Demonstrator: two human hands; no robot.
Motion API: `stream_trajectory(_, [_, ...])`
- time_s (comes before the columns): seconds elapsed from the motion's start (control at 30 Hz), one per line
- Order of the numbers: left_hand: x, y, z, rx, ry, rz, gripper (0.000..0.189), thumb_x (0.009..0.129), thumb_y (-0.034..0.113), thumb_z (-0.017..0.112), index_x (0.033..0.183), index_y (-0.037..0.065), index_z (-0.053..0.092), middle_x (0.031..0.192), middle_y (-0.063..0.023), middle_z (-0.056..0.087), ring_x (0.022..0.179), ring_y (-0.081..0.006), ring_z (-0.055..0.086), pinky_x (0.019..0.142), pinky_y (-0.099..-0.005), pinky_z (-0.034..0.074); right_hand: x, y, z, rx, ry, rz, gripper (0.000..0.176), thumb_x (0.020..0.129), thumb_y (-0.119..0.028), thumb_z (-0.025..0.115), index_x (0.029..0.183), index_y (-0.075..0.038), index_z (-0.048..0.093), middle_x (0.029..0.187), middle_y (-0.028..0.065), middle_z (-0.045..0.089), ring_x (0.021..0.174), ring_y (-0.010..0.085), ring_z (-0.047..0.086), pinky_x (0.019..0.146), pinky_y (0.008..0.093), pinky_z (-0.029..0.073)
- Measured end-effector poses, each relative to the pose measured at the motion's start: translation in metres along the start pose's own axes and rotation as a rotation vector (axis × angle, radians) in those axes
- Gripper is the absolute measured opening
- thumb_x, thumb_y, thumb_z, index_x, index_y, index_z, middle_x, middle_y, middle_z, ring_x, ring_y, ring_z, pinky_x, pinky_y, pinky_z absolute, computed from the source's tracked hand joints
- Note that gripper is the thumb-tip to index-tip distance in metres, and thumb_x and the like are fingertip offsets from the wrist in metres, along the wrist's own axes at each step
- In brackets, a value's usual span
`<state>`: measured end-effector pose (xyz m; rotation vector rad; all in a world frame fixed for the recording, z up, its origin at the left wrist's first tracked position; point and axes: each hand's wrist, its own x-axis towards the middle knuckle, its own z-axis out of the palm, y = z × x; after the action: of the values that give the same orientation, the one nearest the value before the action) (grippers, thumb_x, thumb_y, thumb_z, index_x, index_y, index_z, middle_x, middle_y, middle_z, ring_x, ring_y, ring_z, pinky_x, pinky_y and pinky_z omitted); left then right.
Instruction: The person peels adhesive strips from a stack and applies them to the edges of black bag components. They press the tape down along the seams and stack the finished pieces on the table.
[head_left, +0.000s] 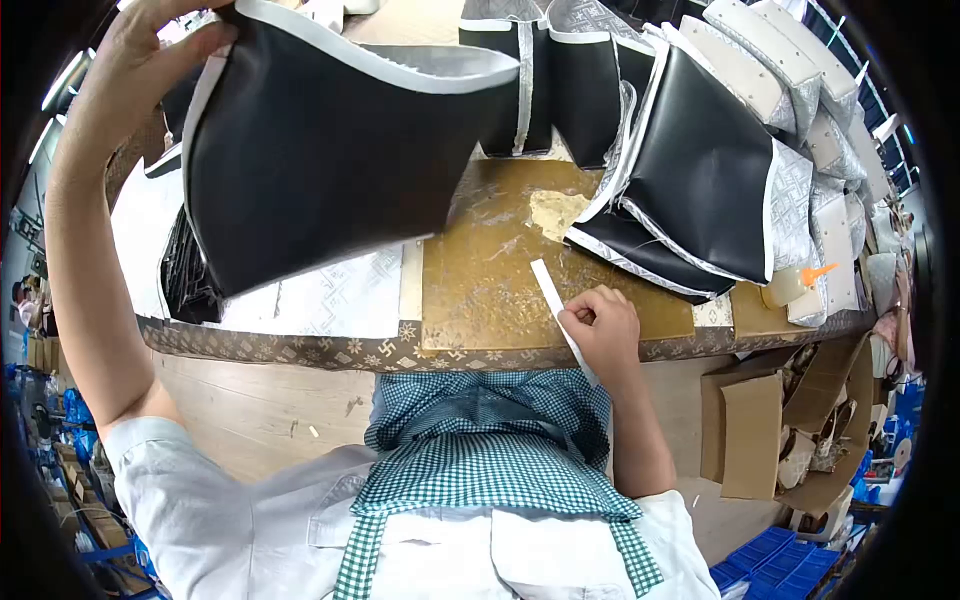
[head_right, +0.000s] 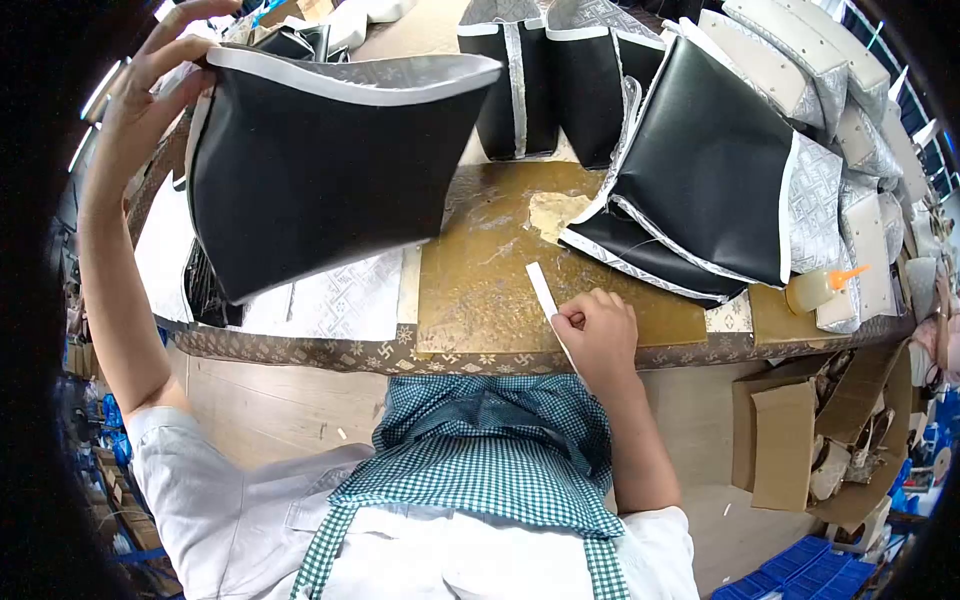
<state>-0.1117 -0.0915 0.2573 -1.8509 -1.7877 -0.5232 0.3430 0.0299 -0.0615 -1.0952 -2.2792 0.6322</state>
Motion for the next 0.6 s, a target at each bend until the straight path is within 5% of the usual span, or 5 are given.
stream_trajectory(0.27, [-0.003, -0.014, 0.084, -0.137, -0.150, 0.090, 0.028, 0.082, -0.011, 0.058, 0.104, 0.006, 0.065, 0.124, -0.0053, 0.060, 0.119, -0.0231, 0.056, 0.102, -0.0305, 0.044, 0.004, -0.011, -0.002, 0.548, -0.053, 0.215, 0.011, 0.077, -0.009, 0.073, 0.077, -0.001, 0.066, 0.072, 0.0003, 0.056, 0.060, 0.0058, 0.047, 0.054, 0.0229, 0.038])
stream_trajectory(0.33, [-0.023, -0.004, 0.117, -0.078, -0.259, -0.102, 0.039, 0.075, -0.012, 0.047, 0.104, 0.005, 0.067, 0.126, -0.0077, 0.058, 0.115, -0.0245, 0.057, 0.098, -0.0319, 0.044, 0.002, -0.015, 0.002, 0.758, -0.084, 0.257, 0.012, 0.081, -0.009, 0.073, 0.080, 0.000, 0.064, 0.073, -0.0044, 0.053, 0.061, 0.0015, 0.043, 0.053, 0.0200, 0.035])
stream_trajectory(0.43, [-0.049, 0.031, 0.137, -0.172, -0.067, -0.071, 0.038, 0.078, -0.007, 0.047, 0.105, 0.009, 0.069, 0.126, -0.0075, 0.058, 0.114, -0.0233, 0.057, 0.095, -0.0334, 0.047, 0.001, -0.019, 0.010, 0.888, -0.138, 0.249, 0.010, 0.085, -0.007, 0.072, 0.082, -0.002, 0.063, 0.073, -0.0058, 0.053, 0.060, 0.0001, 0.044, 0.053, 0.0176, 0.035])
stream_trajectory(0.5, [-0.057, 0.066, 0.123, -0.260, -0.095, -0.198, 0.017, 0.092, 0.010, 0.059, 0.104, 0.007, 0.070, 0.112, -0.0057, 0.064, 0.107, -0.0201, 0.060, 0.091, -0.0330, 0.049, 0.002, -0.031, 0.014, 1.011, -0.171, 0.267, 0.010, 0.086, -0.006, 0.071, 0.082, -0.002, 0.063, 0.072, -0.0062, 0.053, 0.060, -0.0002, 0.045, 0.053, 0.0165, 0.036])
stream_trajectory(0.6, [-0.068, 0.100, 0.109, -0.744, -0.198, -0.351, 0.042, 0.098, 0.037, 0.058, 0.102, -0.003, 0.069, 0.084, -0.0035, 0.066, 0.081, -0.0112, 0.060, 0.074, -0.0237, 0.046, 0.012, -0.049, 0.018, 1.088, -0.209, 0.212, 0.008, 0.088, -0.005, 0.069, 0.085, -0.002, 0.063, 0.072, -0.0049, 0.058, 0.062, -0.0004, 0.049, 0.054, 0.0156, 0.038])
